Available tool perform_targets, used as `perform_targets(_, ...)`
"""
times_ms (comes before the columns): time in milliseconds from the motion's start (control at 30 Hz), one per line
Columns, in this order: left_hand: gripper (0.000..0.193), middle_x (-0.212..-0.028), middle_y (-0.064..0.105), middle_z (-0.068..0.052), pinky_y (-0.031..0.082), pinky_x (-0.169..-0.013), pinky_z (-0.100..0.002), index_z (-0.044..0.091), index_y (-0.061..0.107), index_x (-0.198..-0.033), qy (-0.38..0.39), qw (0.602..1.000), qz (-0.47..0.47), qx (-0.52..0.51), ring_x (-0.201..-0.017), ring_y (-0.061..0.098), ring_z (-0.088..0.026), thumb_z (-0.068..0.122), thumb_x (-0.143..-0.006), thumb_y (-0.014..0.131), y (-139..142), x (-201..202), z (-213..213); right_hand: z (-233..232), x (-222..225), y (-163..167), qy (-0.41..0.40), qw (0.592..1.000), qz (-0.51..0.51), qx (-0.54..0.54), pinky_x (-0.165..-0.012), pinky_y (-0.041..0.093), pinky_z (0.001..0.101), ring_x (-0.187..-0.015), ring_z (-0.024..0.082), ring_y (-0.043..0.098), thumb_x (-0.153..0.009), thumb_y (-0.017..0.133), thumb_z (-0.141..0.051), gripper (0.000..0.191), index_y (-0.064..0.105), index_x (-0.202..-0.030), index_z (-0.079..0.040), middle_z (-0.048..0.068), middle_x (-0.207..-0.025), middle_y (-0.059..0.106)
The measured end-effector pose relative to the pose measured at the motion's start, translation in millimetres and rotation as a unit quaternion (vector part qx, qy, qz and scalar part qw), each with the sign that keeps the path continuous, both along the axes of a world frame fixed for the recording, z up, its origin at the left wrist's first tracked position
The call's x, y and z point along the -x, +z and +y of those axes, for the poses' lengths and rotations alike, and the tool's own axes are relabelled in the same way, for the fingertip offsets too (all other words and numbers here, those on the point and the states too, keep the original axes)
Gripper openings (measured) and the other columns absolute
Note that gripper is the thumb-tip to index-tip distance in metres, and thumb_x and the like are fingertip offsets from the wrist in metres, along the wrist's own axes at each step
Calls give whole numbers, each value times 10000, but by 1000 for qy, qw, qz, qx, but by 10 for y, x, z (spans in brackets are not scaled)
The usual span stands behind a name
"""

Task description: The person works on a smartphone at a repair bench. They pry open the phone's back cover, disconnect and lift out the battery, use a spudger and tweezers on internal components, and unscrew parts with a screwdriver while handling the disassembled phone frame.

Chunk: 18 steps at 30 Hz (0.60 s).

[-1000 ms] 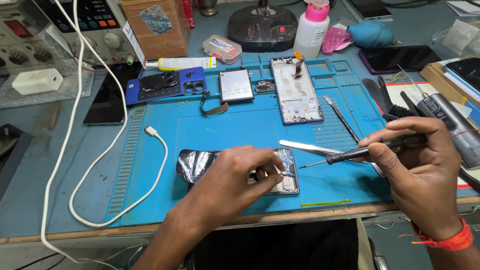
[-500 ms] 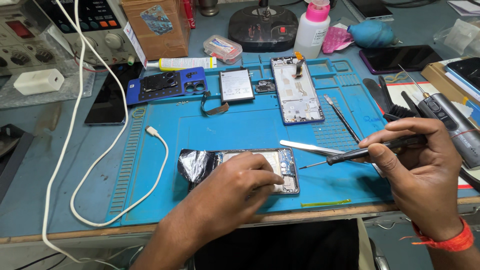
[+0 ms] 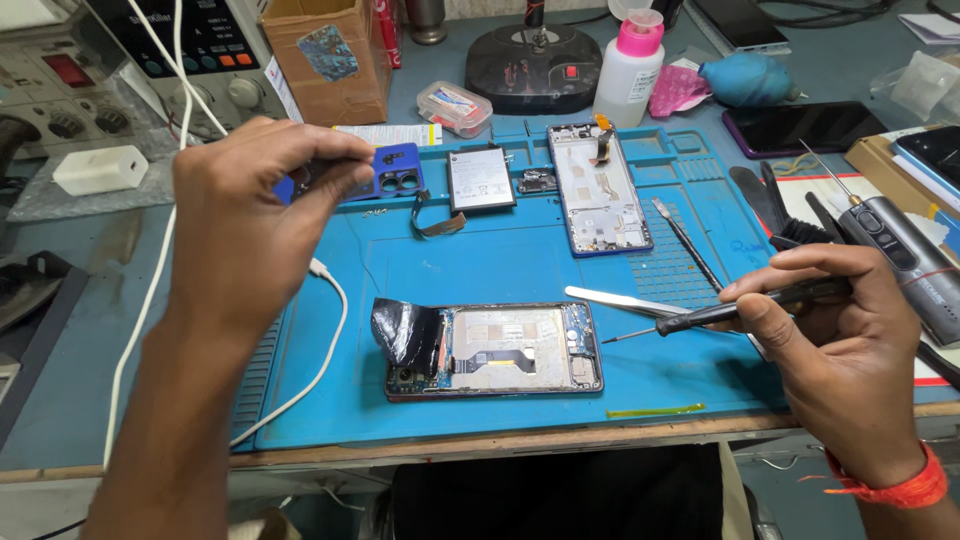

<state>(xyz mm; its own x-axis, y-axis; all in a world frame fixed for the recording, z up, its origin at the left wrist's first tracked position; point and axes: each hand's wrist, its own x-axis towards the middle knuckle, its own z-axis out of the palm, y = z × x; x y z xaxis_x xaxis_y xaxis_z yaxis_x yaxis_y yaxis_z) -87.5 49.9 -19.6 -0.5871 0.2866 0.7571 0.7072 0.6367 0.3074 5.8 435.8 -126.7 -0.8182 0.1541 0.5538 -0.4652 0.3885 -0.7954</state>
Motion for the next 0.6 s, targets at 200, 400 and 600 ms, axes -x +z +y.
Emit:
perform_targets(200,137,-1046,757,-107,565,-848,-371,47,779,-1030,15,992,52,113,-958,717,-257,36,-901,825,-79,437,-280,6,22,-13,0,1000,-8,11,-630,504,212,-799,85,644,-977,709,-47,358,501,-1268,-33,123,-1039,730)
perform_targets(400,164,-980,743,-97,561,-900,-394,87,809,-966,23,977,33,211,-971,691,-288,19,-817,799,-203,648,-431,-48,1,33,7,1000,-8,-2,-818,621,289,-944,162,726,-965,685,-26,346,494,-1253,-16,135,-1046,716)
perform_targets(600,128,-933,728,-108,548,-853,-421,90,816,-879,0,975,-74,211,-929,677,-295,74,-752,817,-600,686,-188,-37,-15,70,17,1000,-17,5,-828,657,343,-955,198,738,-951,675,-17,336,504,-1240,-2,148,-1023,713)
